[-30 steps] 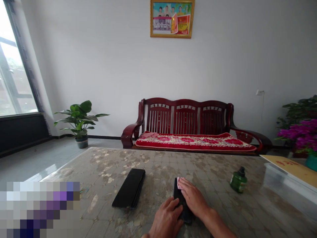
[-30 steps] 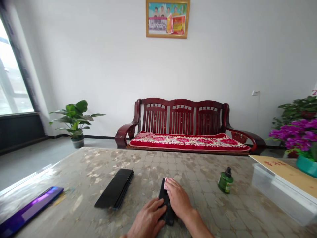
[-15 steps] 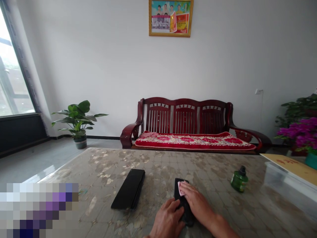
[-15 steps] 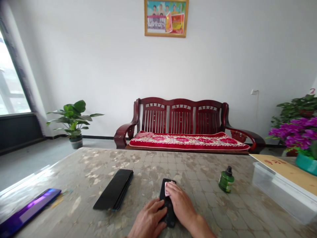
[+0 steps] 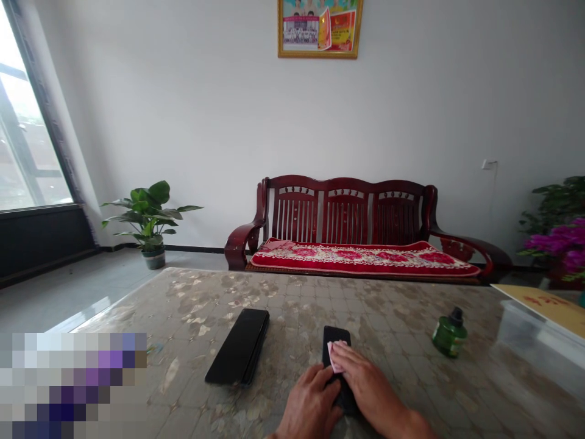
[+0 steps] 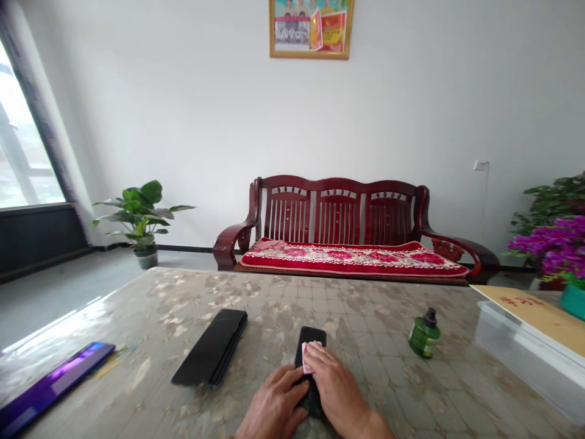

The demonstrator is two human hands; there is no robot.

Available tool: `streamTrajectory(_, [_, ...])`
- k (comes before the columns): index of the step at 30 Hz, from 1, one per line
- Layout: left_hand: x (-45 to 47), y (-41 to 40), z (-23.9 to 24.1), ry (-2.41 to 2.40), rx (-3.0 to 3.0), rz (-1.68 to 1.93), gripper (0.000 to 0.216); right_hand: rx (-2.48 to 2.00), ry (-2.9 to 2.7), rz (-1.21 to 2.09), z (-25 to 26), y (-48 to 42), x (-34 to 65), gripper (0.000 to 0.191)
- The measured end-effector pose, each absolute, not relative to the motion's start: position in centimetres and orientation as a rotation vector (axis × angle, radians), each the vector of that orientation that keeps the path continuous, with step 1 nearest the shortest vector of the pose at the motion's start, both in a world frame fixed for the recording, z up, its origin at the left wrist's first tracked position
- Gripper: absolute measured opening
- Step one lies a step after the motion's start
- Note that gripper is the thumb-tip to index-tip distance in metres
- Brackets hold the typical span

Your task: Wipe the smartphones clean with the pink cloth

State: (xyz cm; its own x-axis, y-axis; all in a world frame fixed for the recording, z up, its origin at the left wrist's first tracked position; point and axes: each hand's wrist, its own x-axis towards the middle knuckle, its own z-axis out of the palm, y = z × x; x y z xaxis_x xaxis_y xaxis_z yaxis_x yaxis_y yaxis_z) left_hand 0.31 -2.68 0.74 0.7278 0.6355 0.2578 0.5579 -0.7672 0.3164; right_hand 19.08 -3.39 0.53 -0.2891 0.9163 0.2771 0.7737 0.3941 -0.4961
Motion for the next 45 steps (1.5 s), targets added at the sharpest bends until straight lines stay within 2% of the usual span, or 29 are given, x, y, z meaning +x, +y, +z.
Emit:
streamTrajectory(11, [0.3,-2.4,0.3,0.957,2.747,0.575,0.032,-1.576,-2.053,0.238,1.5,1.4,17.1,0.044])
streamTrajectory(21, [0.5,-2.7,0.7,0.971,2.642,0.609,0.031,-1.348,-2.198,0.422,2.3,-2.9,17.8,0.043])
streamTrajectory(31, [0.3,-2.4,0.2,0.969,2.679,0.588,0.035,-1.47,-2.087,0.321,2.0,2.2,16.6,0.046])
streamTrajectory(40, [0.5,-2.7,0.3,0.975,2.641,0.632,0.031,-1.389,-2.185,0.361,1.0,-2.7,18.2,0.046])
streamTrajectory(45, [0.3,-2.7,0.7,0.985,2.666,0.572,0.032,-1.422,-2.162,0.335,0.9,-1.7,18.9,0.048])
